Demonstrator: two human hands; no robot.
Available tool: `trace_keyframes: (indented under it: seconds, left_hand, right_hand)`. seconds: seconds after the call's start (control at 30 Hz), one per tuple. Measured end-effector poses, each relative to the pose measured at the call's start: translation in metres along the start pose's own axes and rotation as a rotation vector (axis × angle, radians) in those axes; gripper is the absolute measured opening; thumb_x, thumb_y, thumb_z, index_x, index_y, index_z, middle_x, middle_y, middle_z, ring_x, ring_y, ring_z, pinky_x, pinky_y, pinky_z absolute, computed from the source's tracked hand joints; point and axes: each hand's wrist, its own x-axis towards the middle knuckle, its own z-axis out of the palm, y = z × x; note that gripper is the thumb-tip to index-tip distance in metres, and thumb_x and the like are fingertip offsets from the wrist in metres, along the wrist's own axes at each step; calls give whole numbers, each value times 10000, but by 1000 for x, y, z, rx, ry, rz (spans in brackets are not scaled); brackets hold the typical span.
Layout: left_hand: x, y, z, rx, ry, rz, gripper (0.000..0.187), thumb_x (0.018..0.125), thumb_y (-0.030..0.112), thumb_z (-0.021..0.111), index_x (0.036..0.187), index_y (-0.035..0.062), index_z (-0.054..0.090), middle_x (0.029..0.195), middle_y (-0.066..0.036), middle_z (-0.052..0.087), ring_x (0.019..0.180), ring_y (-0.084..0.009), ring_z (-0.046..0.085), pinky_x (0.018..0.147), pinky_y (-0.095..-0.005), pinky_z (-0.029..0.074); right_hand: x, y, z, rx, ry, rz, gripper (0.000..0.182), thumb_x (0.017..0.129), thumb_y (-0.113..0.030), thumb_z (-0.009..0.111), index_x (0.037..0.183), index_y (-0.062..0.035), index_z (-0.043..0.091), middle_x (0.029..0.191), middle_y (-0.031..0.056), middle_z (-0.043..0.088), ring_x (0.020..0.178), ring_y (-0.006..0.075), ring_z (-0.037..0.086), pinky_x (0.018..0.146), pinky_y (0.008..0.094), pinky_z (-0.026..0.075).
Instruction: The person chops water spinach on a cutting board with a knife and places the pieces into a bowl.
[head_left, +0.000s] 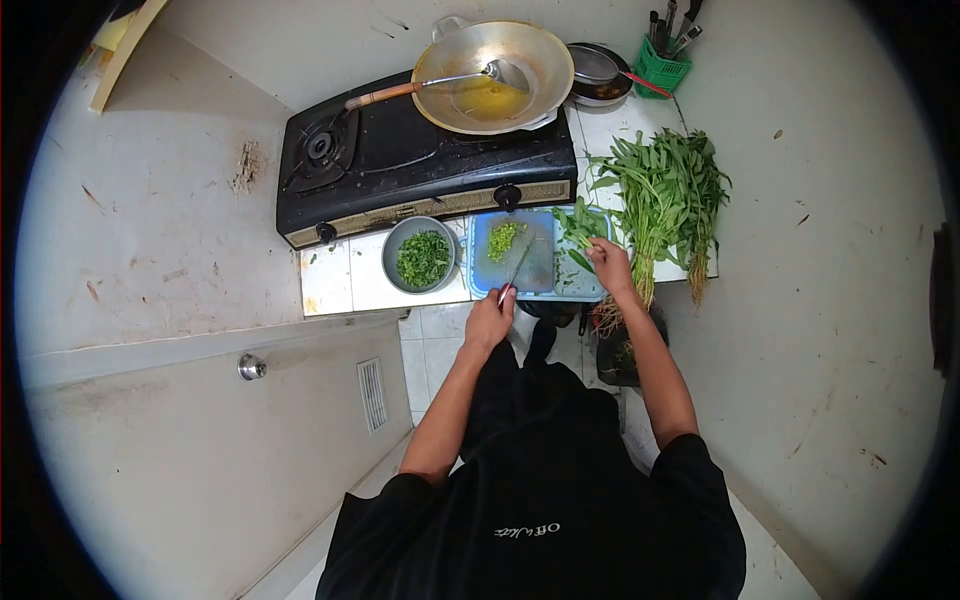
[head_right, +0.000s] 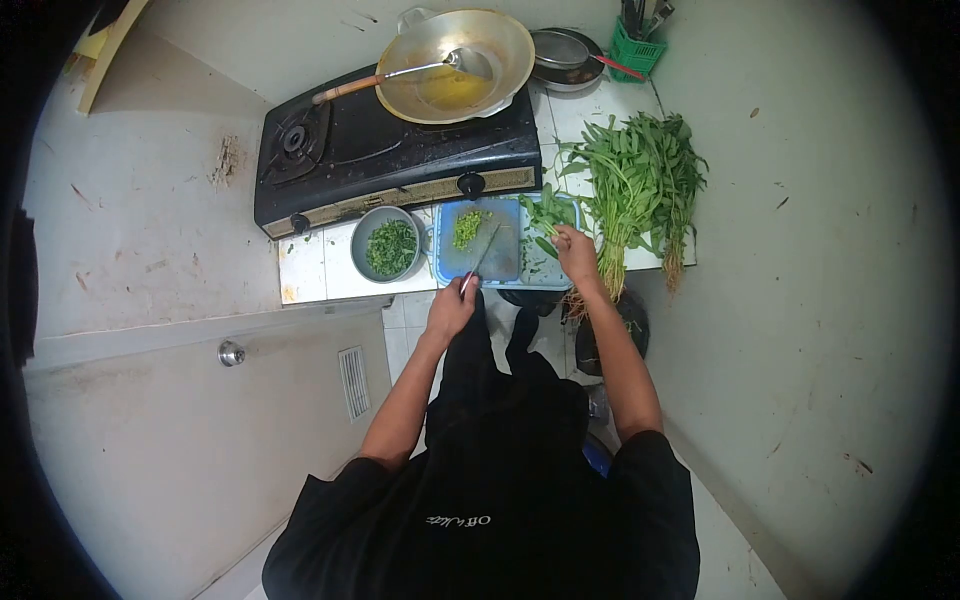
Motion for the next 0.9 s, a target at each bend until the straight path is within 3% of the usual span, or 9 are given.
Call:
trace_keyframes:
  seconds: [0.17,0.23,0.53,0.57,0.7,0.8,0.83,0.9]
  left_hand:
    - [-2,7,-4,-4,-8,-6,572,1034,522,474,1135,-13,653,935,-318,705,930,-502,683,835,-568,532]
    - [-2,4,-3,-5,-4,-4,571,1035,520,475,1128,-14,653,924,-315,706,919,-502,684,830,-569,533]
    - [-12,-9,-2,-88,-14,-31,570,1029,520,490,1047,-19,672,876,-314,700,875,-517,680,800,-566,528]
    - [-14,-8,-2,-108,-12,-49,572,1027,522,492,1042,-20,674,877,-318,698,879,-518,678,802,-566,525]
    - [-18,-6,-3,-108,9,-57,570,1027,519,492,1064,-21,674,879,-318,698,886,-518,676,813,-566,525]
    - [-20,-6,-4,-96,44,-81,567,1028,515,491,1075,-18,679,899,-319,702,904,-516,678,828,-564,526]
    - [-20,-8,-3,-104,56,-90,564,1028,512,491,1071,-17,681,908,-321,701,911,-516,677,831,-566,525]
    - [-18,-13,-1,-112,74,-97,561,1028,510,491,1067,-16,682,918,-324,701,918,-516,676,834,-567,524]
  right_hand:
    - [2,11,4,-198,32,-47,332,948,-88,708,1260,18,665,918,100,737,830,150,712,728,295,540]
    - [0,4,1,209,-42,193,349,958,-98,708,1278,28,652,946,89,735,821,140,712,718,281,545]
    - [-11,-25,12,460,-29,110,364,944,-97,744,1278,16,653,1027,91,698,818,154,727,699,246,553]
    - [-13,-29,19,411,-12,41,337,931,-117,745,1243,-8,679,954,83,748,795,153,743,673,266,554]
    - [-20,-53,50,446,-34,94,327,924,-135,758,1217,-7,690,938,80,751,792,143,742,666,264,555]
    - [-26,-64,67,135,-61,-16,313,864,-160,800,1133,-19,724,906,111,767,759,200,751,670,324,566]
    - [-29,-58,78,74,-34,-40,316,844,-173,812,1118,-39,731,917,137,761,747,261,745,679,360,567]
    - [-33,-52,85,48,-27,-39,312,844,-177,812,1115,-44,733,920,138,761,747,269,742,683,366,567]
